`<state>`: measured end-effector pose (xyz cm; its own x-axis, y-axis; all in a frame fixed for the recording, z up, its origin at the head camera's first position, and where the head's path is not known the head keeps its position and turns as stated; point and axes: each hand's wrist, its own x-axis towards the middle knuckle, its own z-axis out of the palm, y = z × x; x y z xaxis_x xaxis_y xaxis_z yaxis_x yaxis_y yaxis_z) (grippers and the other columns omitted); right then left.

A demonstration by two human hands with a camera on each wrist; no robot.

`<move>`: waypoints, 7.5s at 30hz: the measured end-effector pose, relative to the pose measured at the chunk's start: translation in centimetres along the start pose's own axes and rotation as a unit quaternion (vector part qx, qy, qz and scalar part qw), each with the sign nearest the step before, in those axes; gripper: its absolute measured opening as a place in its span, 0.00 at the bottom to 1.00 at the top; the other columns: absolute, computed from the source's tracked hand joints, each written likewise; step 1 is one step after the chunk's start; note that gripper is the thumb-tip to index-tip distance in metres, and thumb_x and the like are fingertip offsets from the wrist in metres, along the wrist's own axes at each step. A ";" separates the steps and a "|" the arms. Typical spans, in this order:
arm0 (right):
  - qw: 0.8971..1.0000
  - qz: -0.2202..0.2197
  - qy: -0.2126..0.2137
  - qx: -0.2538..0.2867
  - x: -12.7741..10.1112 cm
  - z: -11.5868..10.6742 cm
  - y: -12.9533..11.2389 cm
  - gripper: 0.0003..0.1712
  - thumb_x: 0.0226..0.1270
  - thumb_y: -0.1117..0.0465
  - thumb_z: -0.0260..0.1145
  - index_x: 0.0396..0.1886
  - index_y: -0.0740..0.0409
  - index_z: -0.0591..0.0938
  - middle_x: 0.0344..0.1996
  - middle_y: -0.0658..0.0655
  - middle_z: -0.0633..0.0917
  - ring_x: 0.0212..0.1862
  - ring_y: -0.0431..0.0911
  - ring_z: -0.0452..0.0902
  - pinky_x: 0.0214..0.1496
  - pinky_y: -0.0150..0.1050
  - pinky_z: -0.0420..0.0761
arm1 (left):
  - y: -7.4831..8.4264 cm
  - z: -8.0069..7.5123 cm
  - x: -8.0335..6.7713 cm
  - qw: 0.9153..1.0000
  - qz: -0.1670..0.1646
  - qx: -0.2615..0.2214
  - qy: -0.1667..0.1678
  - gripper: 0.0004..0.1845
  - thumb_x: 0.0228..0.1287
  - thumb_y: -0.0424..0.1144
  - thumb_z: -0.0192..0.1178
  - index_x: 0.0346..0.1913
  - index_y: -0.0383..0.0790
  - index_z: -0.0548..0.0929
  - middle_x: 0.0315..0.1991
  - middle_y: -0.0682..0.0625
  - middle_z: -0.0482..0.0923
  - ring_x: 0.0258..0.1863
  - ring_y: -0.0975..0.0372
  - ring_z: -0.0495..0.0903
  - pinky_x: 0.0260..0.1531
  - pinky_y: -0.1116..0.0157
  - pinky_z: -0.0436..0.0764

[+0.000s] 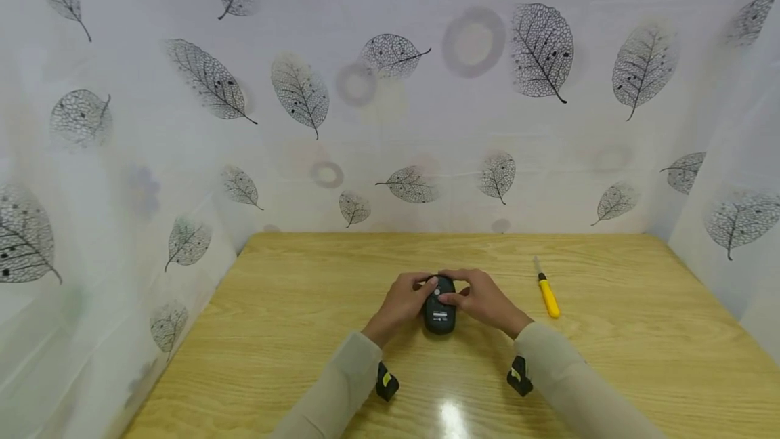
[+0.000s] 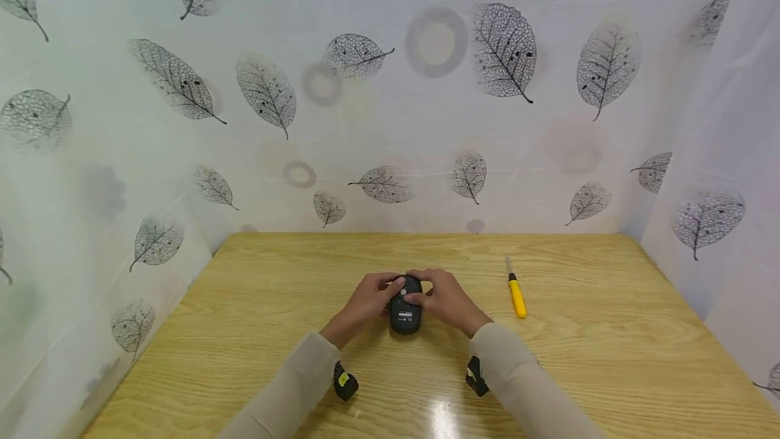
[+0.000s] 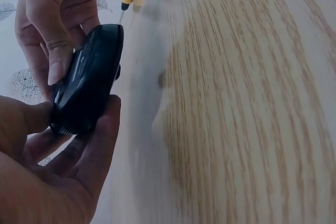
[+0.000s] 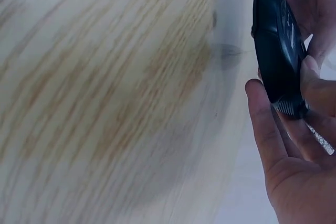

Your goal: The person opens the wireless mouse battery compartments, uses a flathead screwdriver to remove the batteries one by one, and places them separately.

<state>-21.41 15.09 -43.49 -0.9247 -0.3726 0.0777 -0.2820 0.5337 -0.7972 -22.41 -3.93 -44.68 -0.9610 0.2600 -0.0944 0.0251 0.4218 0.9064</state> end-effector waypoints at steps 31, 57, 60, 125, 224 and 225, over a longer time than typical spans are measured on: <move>0.999 -0.019 0.004 0.049 0.4 -0.1 0.8 0.27 0.69 0.69 0.68 0.67 0.68 0.77 0.64 0.71 0.77 0.49 0.56 0.86 0.42 0.42 0.88 | 0.2 -0.9 -1.6 0.992 -0.084 -0.088 -0.040 0.35 0.65 0.41 0.71 0.72 0.38 0.71 0.55 0.37 0.82 0.56 0.50 0.81 0.61 0.47 0.75; 0.999 -0.028 0.017 -0.003 0.7 -0.5 0.5 0.29 0.66 0.60 0.74 0.64 0.67 0.80 0.46 0.61 0.84 0.45 0.52 0.84 0.44 0.43 0.87 | 0.2 -1.2 -1.8 0.991 -0.088 -0.093 -0.047 0.33 0.66 0.40 0.71 0.71 0.36 0.72 0.48 0.42 0.84 0.48 0.56 0.83 0.54 0.53 0.80; 0.999 -0.024 0.022 -0.009 0.8 -0.6 0.5 0.28 0.67 0.61 0.73 0.64 0.65 0.80 0.43 0.59 0.84 0.43 0.51 0.83 0.43 0.42 0.86 | 0.1 -1.2 -1.8 0.990 -0.086 -0.098 -0.053 0.33 0.66 0.40 0.70 0.71 0.35 0.71 0.47 0.42 0.84 0.47 0.56 0.84 0.52 0.54 0.81; 0.992 0.050 0.059 -0.102 1.4 -1.7 4.3 0.24 0.65 0.66 0.73 0.59 0.71 0.82 0.26 0.55 0.82 0.24 0.43 0.67 0.26 0.34 0.68 | -0.3 -1.9 -2.7 0.984 -0.080 -0.138 -0.078 0.35 0.66 0.34 0.69 0.72 0.30 0.67 0.54 0.37 0.79 0.47 0.53 0.85 0.46 0.56 0.87; 0.949 0.197 0.066 -0.238 -5.8 -11.0 6.7 0.29 0.64 0.49 0.72 0.40 0.76 0.81 0.35 0.70 0.84 0.31 0.53 0.80 0.34 0.52 0.83 | -1.4 -2.7 -3.0 0.977 -0.075 -0.168 -0.105 0.32 0.70 0.39 0.66 0.71 0.36 0.66 0.54 0.39 0.80 0.51 0.53 0.83 0.50 0.55 0.84; 0.949 0.199 0.064 -0.234 -5.8 -10.9 6.7 0.26 0.64 0.50 0.72 0.35 0.74 0.81 0.30 0.66 0.83 0.28 0.51 0.77 0.31 0.48 0.81 | -1.4 -2.7 -3.0 0.977 -0.075 -0.169 -0.105 0.32 0.70 0.39 0.66 0.71 0.36 0.66 0.54 0.39 0.80 0.51 0.53 0.83 0.50 0.55 0.84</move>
<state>-20.71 29.18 -42.76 -0.9969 0.0093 -0.0776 0.0417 0.9031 -0.4275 -20.33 -7.63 -44.57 -0.8683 0.4050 -0.2864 -0.2378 0.1670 0.9569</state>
